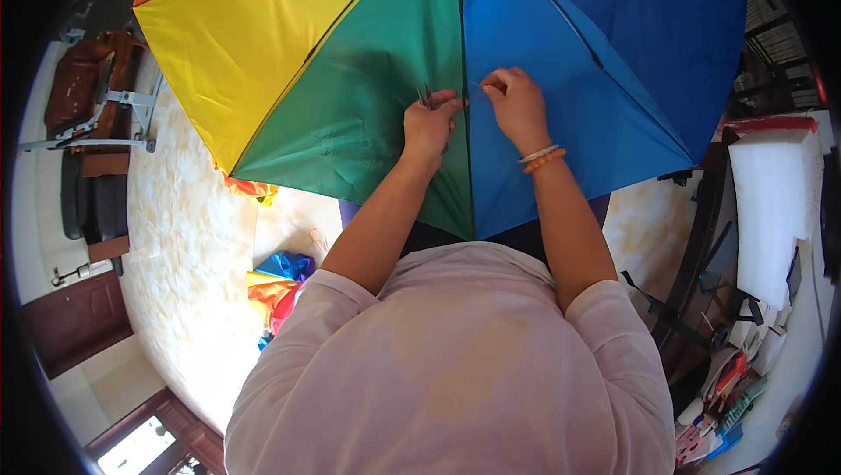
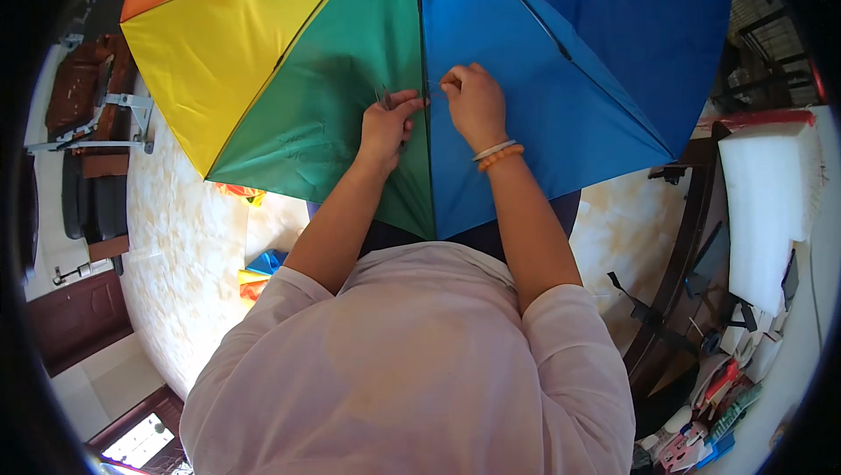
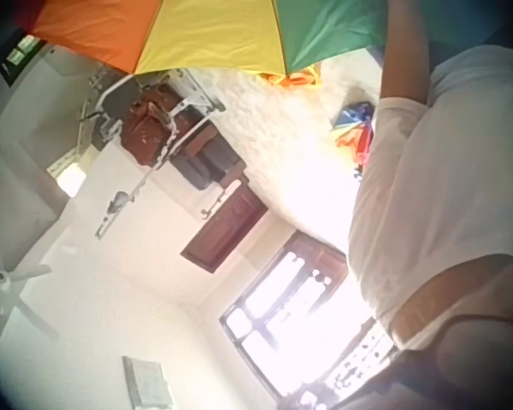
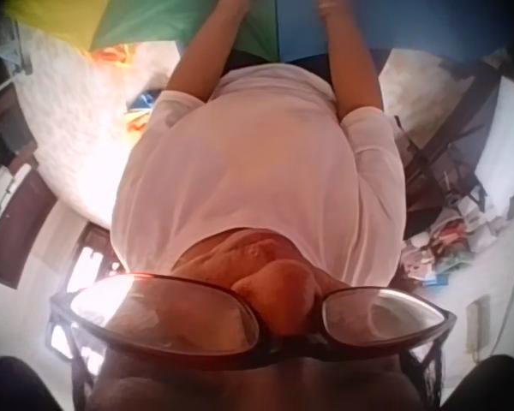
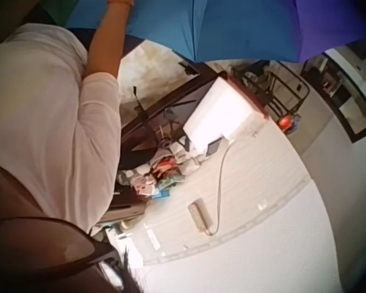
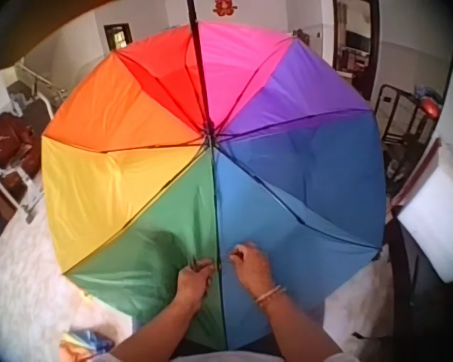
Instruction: The recorder is repairing a multi-colored umbrella by reattaching the fabric to the ribs using thread.
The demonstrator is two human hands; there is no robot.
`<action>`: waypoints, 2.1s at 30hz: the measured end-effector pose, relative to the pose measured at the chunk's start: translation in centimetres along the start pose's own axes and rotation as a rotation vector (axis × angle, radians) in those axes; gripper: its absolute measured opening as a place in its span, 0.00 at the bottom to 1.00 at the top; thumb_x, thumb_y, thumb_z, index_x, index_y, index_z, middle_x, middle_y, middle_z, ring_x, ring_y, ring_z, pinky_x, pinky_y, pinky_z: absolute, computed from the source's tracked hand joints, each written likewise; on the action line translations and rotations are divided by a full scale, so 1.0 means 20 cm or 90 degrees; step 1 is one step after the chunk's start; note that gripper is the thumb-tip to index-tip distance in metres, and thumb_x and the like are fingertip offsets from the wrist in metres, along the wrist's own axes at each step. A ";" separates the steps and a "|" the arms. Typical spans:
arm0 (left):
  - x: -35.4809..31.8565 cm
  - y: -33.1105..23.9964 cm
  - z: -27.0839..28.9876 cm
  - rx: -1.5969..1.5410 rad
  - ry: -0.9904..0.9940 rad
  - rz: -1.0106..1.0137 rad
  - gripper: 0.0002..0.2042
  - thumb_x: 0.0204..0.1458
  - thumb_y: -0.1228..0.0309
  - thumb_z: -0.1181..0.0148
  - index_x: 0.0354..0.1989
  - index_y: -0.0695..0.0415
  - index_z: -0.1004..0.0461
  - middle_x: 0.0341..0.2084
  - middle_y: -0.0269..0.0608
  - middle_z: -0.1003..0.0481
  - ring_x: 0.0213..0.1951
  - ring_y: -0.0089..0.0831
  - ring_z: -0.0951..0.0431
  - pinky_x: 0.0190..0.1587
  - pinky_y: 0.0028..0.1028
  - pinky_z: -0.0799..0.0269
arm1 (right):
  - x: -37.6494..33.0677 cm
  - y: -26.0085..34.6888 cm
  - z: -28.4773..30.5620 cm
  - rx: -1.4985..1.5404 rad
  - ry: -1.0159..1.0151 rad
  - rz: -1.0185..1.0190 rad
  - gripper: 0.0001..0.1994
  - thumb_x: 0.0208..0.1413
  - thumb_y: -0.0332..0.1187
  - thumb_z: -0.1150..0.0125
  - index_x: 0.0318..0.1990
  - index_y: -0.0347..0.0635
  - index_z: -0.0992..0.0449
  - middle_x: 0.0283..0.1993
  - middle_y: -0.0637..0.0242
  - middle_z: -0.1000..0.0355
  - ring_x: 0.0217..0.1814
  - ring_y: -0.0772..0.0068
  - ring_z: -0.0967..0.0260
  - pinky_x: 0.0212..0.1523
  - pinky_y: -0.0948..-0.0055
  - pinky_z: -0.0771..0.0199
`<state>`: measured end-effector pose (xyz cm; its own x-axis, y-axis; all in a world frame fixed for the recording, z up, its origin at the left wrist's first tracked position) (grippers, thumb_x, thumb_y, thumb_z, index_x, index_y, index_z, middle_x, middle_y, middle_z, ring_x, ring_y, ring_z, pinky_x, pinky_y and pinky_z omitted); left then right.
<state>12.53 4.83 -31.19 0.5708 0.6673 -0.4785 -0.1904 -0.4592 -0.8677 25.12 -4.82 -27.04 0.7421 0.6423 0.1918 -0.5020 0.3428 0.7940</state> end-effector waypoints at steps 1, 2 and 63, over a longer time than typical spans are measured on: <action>0.00 -0.01 0.00 0.005 -0.009 -0.006 0.06 0.48 0.76 0.42 0.34 0.61 0.24 0.25 0.35 0.23 0.20 0.18 0.36 0.22 0.17 0.39 | -0.02 0.02 0.00 -0.050 -0.036 0.003 0.03 0.49 0.25 0.44 0.32 0.41 0.25 0.28 0.68 0.31 0.25 0.69 0.34 0.28 0.72 0.34; 0.00 -0.01 0.00 0.010 -0.017 -0.013 0.06 0.48 0.76 0.42 0.33 0.62 0.24 0.25 0.35 0.23 0.20 0.18 0.36 0.22 0.17 0.39 | -0.03 0.03 0.00 -0.101 -0.072 0.007 0.04 0.48 0.25 0.43 0.32 0.42 0.24 0.28 0.69 0.31 0.25 0.68 0.34 0.28 0.71 0.34; 0.03 -0.01 -0.04 -0.013 0.074 0.032 0.06 0.53 0.70 0.41 0.33 0.59 0.25 0.27 0.36 0.24 0.18 0.14 0.41 0.18 0.13 0.47 | -0.20 0.02 -0.13 0.211 0.276 -0.231 0.07 0.56 0.29 0.48 0.28 0.37 0.26 0.21 0.69 0.28 0.16 0.76 0.40 0.20 0.78 0.39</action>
<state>13.55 4.91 -31.28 0.6500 0.5715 -0.5008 -0.2049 -0.5028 -0.8398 20.83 -5.46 -29.04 0.5572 0.7677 -0.3164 -0.0386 0.4046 0.9137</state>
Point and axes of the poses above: each hand's wrist, its own x-axis towards the middle knuckle, its own z-axis out of the back of the hand, y = z × x, the point moved 8 cm from there along x, towards the middle knuckle
